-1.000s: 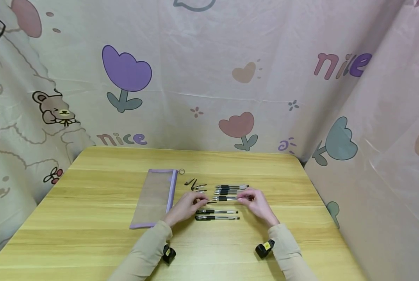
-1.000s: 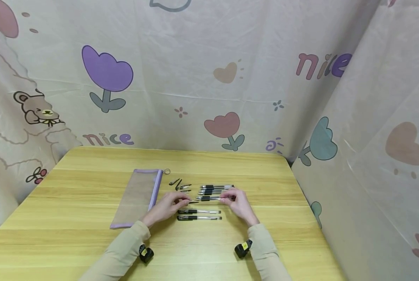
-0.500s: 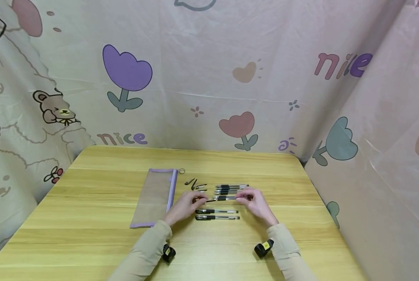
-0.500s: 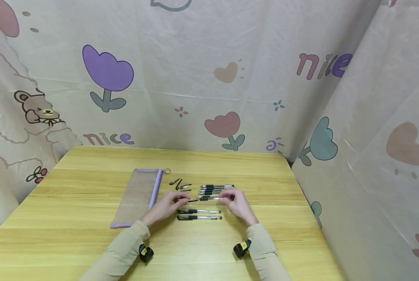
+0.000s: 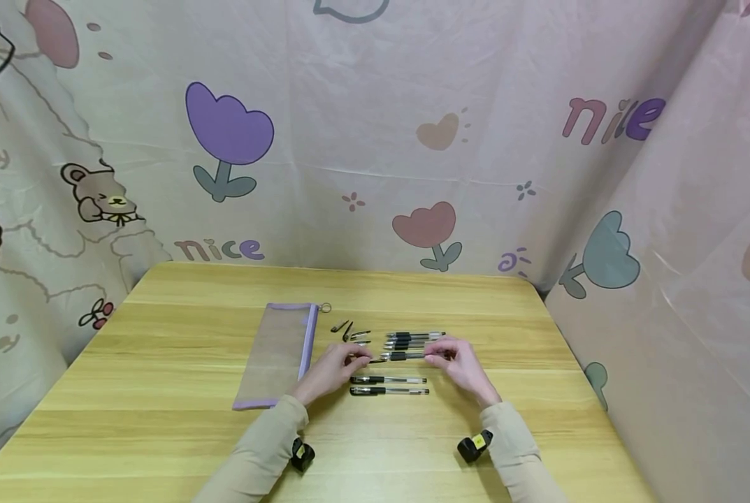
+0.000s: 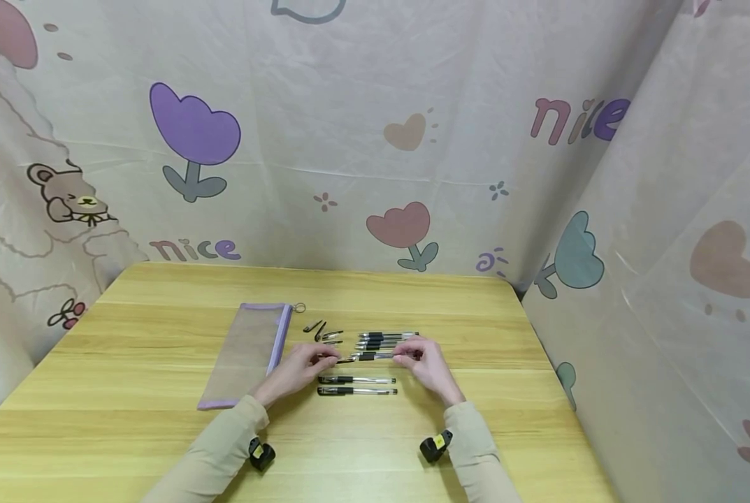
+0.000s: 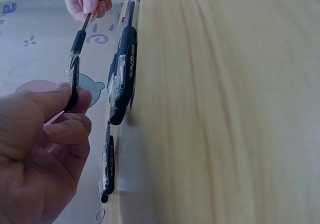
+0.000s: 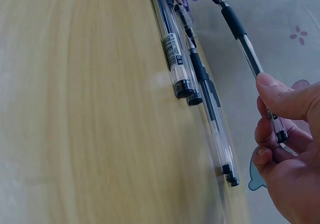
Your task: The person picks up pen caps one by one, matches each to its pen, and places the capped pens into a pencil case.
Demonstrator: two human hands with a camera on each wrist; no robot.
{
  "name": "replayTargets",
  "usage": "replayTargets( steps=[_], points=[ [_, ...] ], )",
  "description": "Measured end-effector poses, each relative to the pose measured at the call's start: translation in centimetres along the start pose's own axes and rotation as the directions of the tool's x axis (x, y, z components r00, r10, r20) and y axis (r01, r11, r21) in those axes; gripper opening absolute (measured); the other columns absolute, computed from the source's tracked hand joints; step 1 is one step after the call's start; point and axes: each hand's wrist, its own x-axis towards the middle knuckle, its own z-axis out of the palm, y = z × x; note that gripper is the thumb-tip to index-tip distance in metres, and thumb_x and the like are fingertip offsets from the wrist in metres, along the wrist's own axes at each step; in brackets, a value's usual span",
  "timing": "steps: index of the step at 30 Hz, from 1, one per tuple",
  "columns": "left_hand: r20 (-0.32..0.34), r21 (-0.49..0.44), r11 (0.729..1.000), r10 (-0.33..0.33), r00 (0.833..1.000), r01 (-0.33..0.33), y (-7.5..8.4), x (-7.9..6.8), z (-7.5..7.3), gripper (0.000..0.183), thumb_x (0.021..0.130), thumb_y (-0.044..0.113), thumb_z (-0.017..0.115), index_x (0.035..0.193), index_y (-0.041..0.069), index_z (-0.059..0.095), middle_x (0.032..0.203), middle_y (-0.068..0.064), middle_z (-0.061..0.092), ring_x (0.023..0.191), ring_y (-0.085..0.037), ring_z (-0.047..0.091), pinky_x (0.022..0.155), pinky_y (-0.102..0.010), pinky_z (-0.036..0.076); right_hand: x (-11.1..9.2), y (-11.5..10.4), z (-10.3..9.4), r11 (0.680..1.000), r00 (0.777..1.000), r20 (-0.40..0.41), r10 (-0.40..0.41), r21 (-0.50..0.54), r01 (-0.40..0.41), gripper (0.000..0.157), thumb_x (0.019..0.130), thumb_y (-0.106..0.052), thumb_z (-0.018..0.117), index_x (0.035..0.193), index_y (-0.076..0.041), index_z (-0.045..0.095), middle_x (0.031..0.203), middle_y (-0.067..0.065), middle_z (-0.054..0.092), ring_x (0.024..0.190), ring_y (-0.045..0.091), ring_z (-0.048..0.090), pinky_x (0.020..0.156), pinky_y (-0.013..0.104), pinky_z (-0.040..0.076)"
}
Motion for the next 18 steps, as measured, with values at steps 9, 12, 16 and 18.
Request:
replayTargets(
  steps=[9,12,16,18],
  points=[
    [0.008,0.006,1.000,0.003,1.000,-0.003,0.07,0.09,0.25,0.020,0.102,0.016,0.059,0.110,0.005,0.074,0.097,-0.009,0.075,0.074,-0.008,0.059,0.067,-0.018,0.048,0.08,-0.01,0.39,1.000,1.000,0.014,-0.001,0.002,0.001,0.015,0.085,-0.006,0.076,0.100,-0.007,0.078,0.106,0.009,0.073,0.102,0.018,0.064,0.095,0.026,0.051],
    [0.014,0.005,1.000,0.008,1.000,-0.008,0.08,0.07,0.26,0.020,0.101,0.015,0.059,0.110,0.005,0.074,0.096,-0.010,0.075,0.074,-0.010,0.060,0.067,-0.018,0.048,0.03,-0.04,0.47,1.000,0.999,0.030,-0.023,0.009,0.022,0.015,0.086,-0.008,0.076,0.101,-0.005,0.077,0.106,0.009,0.073,0.101,0.016,0.063,0.094,0.025,0.050],
    [0.024,0.001,1.000,0.021,1.000,-0.021,0.17,0.06,0.26,0.020,0.101,0.015,0.059,0.110,0.004,0.074,0.095,-0.011,0.075,0.074,-0.012,0.062,0.066,-0.018,0.049,0.04,0.02,0.59,0.998,0.997,0.049,-0.060,0.019,0.059,0.016,0.086,-0.009,0.075,0.101,-0.004,0.077,0.105,0.010,0.073,0.100,0.016,0.063,0.093,0.026,0.051],
    [0.025,-0.002,1.000,0.022,0.999,-0.022,0.24,0.05,0.24,0.020,0.101,0.014,0.059,0.110,0.004,0.074,0.095,-0.011,0.075,0.074,-0.012,0.062,0.066,-0.018,0.048,0.05,0.01,0.67,0.998,0.996,0.053,-0.065,0.021,0.064,0.016,0.086,-0.009,0.075,0.102,-0.005,0.077,0.106,0.010,0.073,0.100,0.015,0.063,0.093,0.027,0.051]
  ],
)
